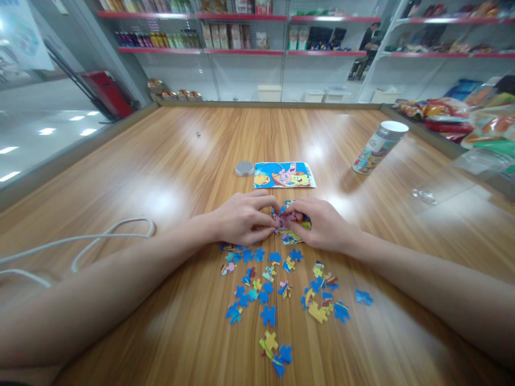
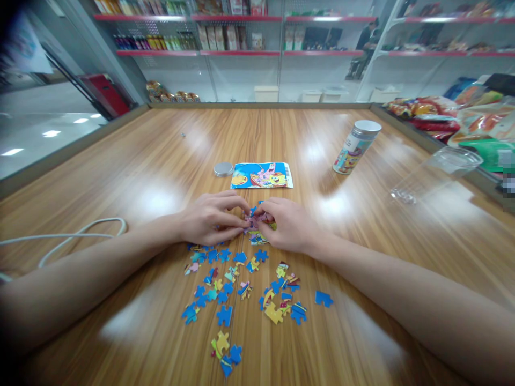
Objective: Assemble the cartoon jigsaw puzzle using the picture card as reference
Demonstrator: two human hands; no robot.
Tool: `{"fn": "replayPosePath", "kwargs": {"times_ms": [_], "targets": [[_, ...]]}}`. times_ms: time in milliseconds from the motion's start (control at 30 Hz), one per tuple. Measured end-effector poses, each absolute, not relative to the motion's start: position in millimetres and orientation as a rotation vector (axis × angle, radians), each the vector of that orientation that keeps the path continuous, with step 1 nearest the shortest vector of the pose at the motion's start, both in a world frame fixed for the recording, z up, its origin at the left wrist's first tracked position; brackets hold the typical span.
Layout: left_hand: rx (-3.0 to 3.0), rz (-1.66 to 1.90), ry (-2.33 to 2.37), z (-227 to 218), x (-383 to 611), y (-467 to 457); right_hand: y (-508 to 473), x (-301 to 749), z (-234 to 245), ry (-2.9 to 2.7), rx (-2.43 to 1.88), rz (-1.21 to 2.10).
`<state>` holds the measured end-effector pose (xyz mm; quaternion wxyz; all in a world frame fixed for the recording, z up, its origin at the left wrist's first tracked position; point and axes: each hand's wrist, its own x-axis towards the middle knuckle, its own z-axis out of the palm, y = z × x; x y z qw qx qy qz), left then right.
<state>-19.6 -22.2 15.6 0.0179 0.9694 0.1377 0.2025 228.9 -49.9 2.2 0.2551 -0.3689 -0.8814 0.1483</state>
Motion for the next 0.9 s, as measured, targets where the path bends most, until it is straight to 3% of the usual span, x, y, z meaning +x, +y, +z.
{"fn": "replayPosePath", "kwargs": {"times_ms": [200, 433, 567, 633, 800, 900], "targets": [[2.842, 0.572, 0.384, 16, -21, -18, -58, 228, 6, -2.371, -0.986, 0.379], [2.83, 0.601, 0.382, 13, -23, -15, -88, 215, 18, -2.57, -0.495, 0.204], [2.869, 0.707, 0.661, 29, -29, -9, -87, 213, 14, -2.499, -0.517, 0.185], [2.874, 0.514, 0.866, 48, -35, -9, -77, 217, 10, -2.344, -0.621, 0.193], [2.652, -0.391, 1.085, 91, -45, -31, -52, 230, 5, -2.166, -0.818, 0.217], [2.584, -0.609, 1.021, 95, -37, -54, -51, 231, 4, -2.166, -0.857, 0.252]]}}
